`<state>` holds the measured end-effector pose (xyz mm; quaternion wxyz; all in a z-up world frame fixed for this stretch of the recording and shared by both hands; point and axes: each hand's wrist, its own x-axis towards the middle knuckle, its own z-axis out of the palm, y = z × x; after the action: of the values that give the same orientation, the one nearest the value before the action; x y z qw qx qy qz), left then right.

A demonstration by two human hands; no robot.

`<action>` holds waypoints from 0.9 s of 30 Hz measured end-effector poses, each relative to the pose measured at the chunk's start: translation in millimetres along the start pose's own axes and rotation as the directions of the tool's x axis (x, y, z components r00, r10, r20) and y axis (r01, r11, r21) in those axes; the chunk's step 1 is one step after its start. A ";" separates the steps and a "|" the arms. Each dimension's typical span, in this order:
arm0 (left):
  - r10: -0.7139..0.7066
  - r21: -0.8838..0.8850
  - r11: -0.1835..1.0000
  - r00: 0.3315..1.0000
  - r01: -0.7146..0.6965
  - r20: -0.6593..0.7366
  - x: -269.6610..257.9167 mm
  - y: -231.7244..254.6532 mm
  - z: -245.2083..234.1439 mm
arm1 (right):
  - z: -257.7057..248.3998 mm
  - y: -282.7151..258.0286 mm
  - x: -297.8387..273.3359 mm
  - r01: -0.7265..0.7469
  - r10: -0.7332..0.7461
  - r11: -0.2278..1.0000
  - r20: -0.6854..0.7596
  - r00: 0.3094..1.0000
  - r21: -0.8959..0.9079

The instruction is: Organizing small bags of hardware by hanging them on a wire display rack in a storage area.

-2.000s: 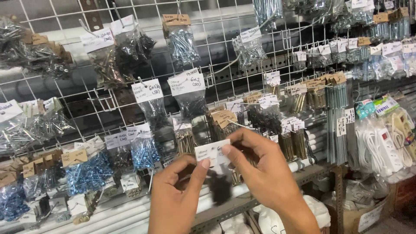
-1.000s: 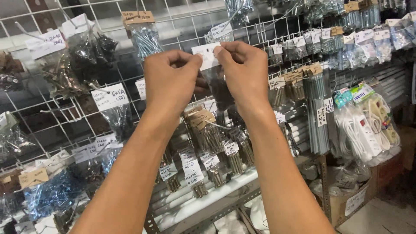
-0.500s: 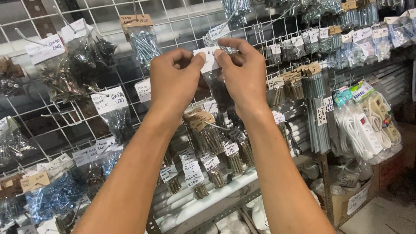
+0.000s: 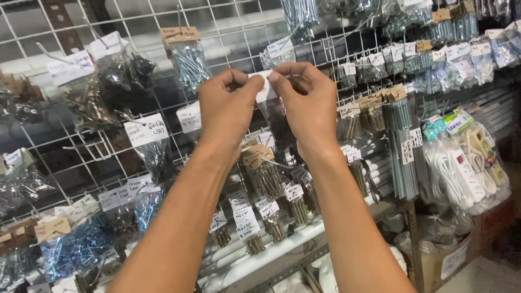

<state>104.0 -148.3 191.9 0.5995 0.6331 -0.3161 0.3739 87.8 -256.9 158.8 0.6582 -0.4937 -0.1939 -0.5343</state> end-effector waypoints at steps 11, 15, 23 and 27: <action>-0.110 -0.068 0.992 0.994 0.109 -0.005 -7.9 19.1 -3.2 | 7.2 0.0 7.1 -0.083 0.084 0.996 -0.046 0.995 0.034; -0.103 -0.066 0.993 0.994 0.102 -0.018 -1.7 8.6 -2.4 | 12.3 5.4 12.3 -0.087 0.088 0.995 -0.040 0.995 0.043; -0.119 0.037 0.992 0.993 0.119 0.008 -5.2 9.3 -5.6 | 15.7 12.5 4.4 -0.158 0.159 0.986 -0.014 0.987 0.047; -0.063 0.143 0.988 0.998 0.062 0.002 -0.9 -9.7 -16.7 | 21.8 39.3 9.1 -0.189 0.189 0.982 0.012 0.982 0.010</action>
<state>110.1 -130.9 186.1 0.5631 0.6851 -0.2706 0.3747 132.1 -245.2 158.0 0.7077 -0.5091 -0.1528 -0.4655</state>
